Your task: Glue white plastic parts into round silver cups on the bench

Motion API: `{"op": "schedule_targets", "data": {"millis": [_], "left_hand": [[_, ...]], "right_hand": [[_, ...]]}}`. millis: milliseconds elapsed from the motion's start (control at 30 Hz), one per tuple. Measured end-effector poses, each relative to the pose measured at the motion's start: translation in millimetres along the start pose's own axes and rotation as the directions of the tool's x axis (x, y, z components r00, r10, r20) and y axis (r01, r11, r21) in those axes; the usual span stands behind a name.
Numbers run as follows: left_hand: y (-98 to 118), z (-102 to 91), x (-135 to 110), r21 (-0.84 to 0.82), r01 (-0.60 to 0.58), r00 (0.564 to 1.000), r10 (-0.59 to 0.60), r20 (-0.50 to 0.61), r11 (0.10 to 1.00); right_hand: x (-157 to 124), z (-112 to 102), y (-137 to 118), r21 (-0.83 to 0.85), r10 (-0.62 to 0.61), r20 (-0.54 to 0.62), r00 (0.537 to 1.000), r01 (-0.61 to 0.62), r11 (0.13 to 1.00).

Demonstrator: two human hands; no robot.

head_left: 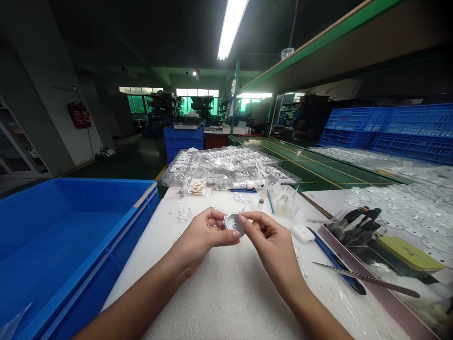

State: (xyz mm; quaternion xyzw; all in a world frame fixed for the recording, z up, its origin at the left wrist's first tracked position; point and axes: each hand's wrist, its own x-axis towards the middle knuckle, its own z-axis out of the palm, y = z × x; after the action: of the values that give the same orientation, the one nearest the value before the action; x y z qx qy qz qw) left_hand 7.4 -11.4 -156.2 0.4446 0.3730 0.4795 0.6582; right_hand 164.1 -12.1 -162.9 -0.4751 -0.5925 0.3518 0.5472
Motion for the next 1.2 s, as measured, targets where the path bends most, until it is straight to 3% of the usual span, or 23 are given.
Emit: {"op": "schedule_targets", "data": {"millis": [133,233,400,500,633,700,800,933,1033,1200], "left_hand": [[1.1,1.9,-2.3,0.135,-0.043,0.998,0.047,-0.032,0.990],[3.1,4.0,-4.2,0.193,-0.070,0.996,0.080,-0.043,0.979],[6.7,0.8,-3.0,0.334,-0.123,0.984,0.158,-0.078,0.935],[9.9,-2.8,-1.9,0.417,-0.159,0.971,0.218,-0.097,0.895],[14.8,-7.1,-0.8,0.437,-0.195,0.970,0.240,-0.048,0.878],[16.5,-10.4,0.7,0.479,-0.196,0.972,0.233,-0.019,0.856],[16.7,-17.5,3.6,0.658,-0.182,0.968,0.252,-0.011,0.731],[10.5,-25.0,5.7,0.904,-0.200,0.954,0.286,0.092,0.377],[3.3,-23.9,4.5,0.949,-0.281,0.947,0.200,0.250,0.143],[-3.9,-16.5,1.0,0.932,-0.362,0.930,0.081,0.358,0.037]], "right_hand": [[-0.6,0.7,1.0,-0.020,0.017,0.036,0.999,-0.016,1.000],[-1.8,0.9,1.0,-0.018,0.002,0.001,1.000,-0.002,1.000],[-0.2,-1.8,0.4,-0.040,-0.102,-0.077,0.992,0.099,0.994],[2.5,-3.2,2.4,-0.109,-0.139,-0.050,0.989,0.133,0.985],[3.5,-3.9,5.6,-0.204,-0.113,0.022,0.993,0.115,0.972],[2.7,-4.5,5.4,-0.212,-0.137,0.003,0.991,0.135,0.968],[1.8,-6.7,3.5,-0.186,-0.216,-0.095,0.972,0.196,0.963],[5.8,-12.9,3.0,0.042,-0.280,-0.286,0.916,0.304,0.952],[13.2,-19.8,3.4,0.265,-0.279,-0.398,0.874,0.401,0.877],[23.3,-30.6,1.9,0.340,-0.200,-0.483,0.852,0.393,0.854]]}}
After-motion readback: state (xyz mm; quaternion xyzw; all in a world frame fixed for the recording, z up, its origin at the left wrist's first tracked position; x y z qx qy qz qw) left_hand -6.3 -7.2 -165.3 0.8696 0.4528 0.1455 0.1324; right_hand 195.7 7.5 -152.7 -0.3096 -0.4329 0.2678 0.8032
